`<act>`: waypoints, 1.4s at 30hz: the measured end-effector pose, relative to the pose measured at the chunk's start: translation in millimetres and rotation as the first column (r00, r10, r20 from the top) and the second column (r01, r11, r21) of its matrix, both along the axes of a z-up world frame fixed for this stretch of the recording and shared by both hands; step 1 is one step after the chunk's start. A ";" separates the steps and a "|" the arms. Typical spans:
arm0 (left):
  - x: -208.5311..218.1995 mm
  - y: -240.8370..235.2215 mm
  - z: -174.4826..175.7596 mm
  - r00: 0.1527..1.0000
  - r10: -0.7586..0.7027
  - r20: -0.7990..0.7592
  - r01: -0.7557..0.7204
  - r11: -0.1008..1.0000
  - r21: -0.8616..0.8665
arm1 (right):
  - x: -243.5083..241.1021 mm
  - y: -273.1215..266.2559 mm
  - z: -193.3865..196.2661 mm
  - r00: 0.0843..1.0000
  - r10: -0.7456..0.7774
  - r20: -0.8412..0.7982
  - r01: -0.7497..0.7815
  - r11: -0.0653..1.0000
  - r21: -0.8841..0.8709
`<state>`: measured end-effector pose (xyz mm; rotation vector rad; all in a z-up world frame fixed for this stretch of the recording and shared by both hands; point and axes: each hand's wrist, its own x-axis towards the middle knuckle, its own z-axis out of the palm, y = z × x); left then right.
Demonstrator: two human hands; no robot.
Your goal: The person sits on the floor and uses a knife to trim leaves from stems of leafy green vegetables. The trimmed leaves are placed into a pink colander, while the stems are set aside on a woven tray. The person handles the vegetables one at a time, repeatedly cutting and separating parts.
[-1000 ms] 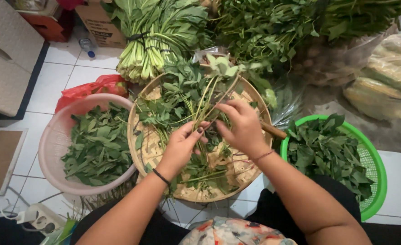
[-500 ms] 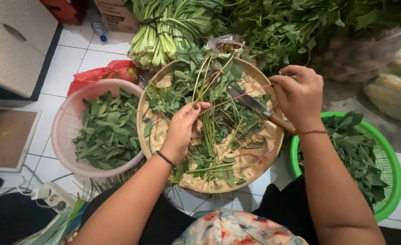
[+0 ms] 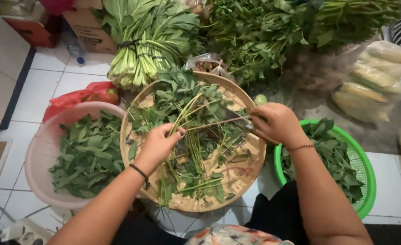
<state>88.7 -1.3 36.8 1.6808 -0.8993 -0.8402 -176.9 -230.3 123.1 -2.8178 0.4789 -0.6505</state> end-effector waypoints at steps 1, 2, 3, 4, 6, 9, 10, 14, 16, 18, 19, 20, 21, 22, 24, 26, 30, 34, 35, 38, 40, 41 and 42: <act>1.5 -0.1 -1.8 0.998 0.013 0.055 -0.011 0.999 -0.033 | 1.5 1.4 -1.1 1.000 -0.009 -0.021 0.009 1.000 0.019; 3.2 -0.2 -3.5 0.994 0.028 0.109 -0.020 0.998 -0.066 | 3.7 2.6 -2.3 1.000 0.012 -0.028 -0.012 1.000 0.017; 4.9 -0.8 -4.8 0.994 0.031 0.105 -0.019 0.993 -0.116 | 6.7 3.5 -3.6 0.999 0.034 -0.035 -0.033 0.999 0.015; 7.1 -1.2 -5.3 0.994 0.038 0.103 -0.020 0.986 -0.163 | 11.5 4.5 -5.8 0.997 0.059 -0.041 -0.058 0.998 0.016; 13.2 -3.3 -4.5 0.995 0.045 0.085 -0.028 0.982 -0.187 | 20.9 5.3 -9.8 0.997 0.062 -0.054 -0.062 0.998 0.004; 21.7 -0.8 -1.3 0.998 0.056 -0.013 -0.056 0.997 -0.058 | 33.7 7.4 -17.0 0.998 0.020 -0.062 -0.019 0.999 0.027; 23.8 -1.1 0.5 0.995 0.064 -0.075 -0.063 0.998 0.018 | 37.4 7.0 -18.8 0.998 -0.005 -0.062 0.007 0.999 0.037; 32.9 1.1 9.4 0.997 0.042 0.061 -0.032 0.987 -0.156 | 45.7 6.2 -26.7 0.997 -0.057 -0.052 0.063 0.991 0.115; 33.8 1.8 13.2 0.997 0.033 0.073 -0.021 0.987 -0.158 | 45.9 4.2 -31.8 0.996 -0.076 -0.050 0.083 0.980 0.179; 33.4 0.4 16.2 0.997 0.025 0.072 -0.018 0.996 -0.083 | 45.5 -0.2 -39.7 0.993 -0.115 -0.035 0.120 0.971 0.208; 32.7 -0.4 17.2 0.998 0.020 0.065 -0.020 1.000 -0.008 | 45.2 -3.1 -44.9 0.990 -0.135 -0.030 0.138 0.965 0.224; 32.0 -2.0 17.8 0.998 0.013 0.057 -0.017 0.998 0.067 | 44.5 -7.1 -50.8 0.984 -0.175 -0.008 0.170 0.942 0.288; 31.3 -3.4 17.9 0.999 0.017 0.049 -0.020 0.998 0.052 | 43.7 -11.6 -57.2 0.976 -0.217 0.011 0.199 0.915 0.352; 30.7 -4.6 17.4 0.999 0.020 0.043 -0.022 0.999 0.036 | 42.6 -16.2 -64.0 0.965 -0.260 0.030 0.225 0.882 0.413; 29.9 -7.0 15.7 1.000 0.002 0.016 -0.003 1.000 0.011 | 40.6 -25.7 -76.6 0.947 -0.309 0.092 0.182 0.750 0.636; 28.7 -8.9 11.9 0.999 -0.039 -0.023 0.039 0.999 -0.007 | 39.0 -33.9 -88.1 0.923 -0.362 0.131 0.121 0.596 0.794; 25.0 -12.1 0.5 0.993 -0.067 -0.101 0.070 0.997 0.031 | 35.6 -46.7 -103.8 0.888 -0.430 0.164 0.000 0.356 0.934; 36.6 -15.5 -5.6 0.988 -0.011 -0.154 0.007 1.000 -0.030 | 20.9 -60.8 -94.8 0.751 -0.628 0.205 -0.143 0.147 0.979; 43.1 -15.4 -5.3 0.985 0.025 -0.173 -0.029 0.999 -0.021 | 15.7 -67.2 -87.2 0.749 -0.598 0.286 -0.218 0.185 0.958; 54.6 -7.4 -3.4 0.960 0.019 -0.279 -0.059 0.989 -0.135 | -1.3 -67.6 -72.5 0.738 -0.542 0.402 -0.376 0.165 0.912; 53.3 -3.8 -1.5 0.939 0.091 -0.331 -0.102 0.995 -0.016 | -11.6 -61.8 -64.0 0.768 -0.539 0.346 -0.400 0.018 0.916; 51.3 -2.7 -0.5 0.927 0.127 -0.353 -0.119 0.992 0.045 | -12.1 -57.5 -62.8 0.779 -0.529 0.337 -0.396 0.002 0.918; 48.5 -2.2 0.4 0.922 0.119 -0.369 -0.113 0.993 0.038 | -12.6 -52.6 -62.4 0.789 -0.519 0.328 -0.392 -0.014 0.920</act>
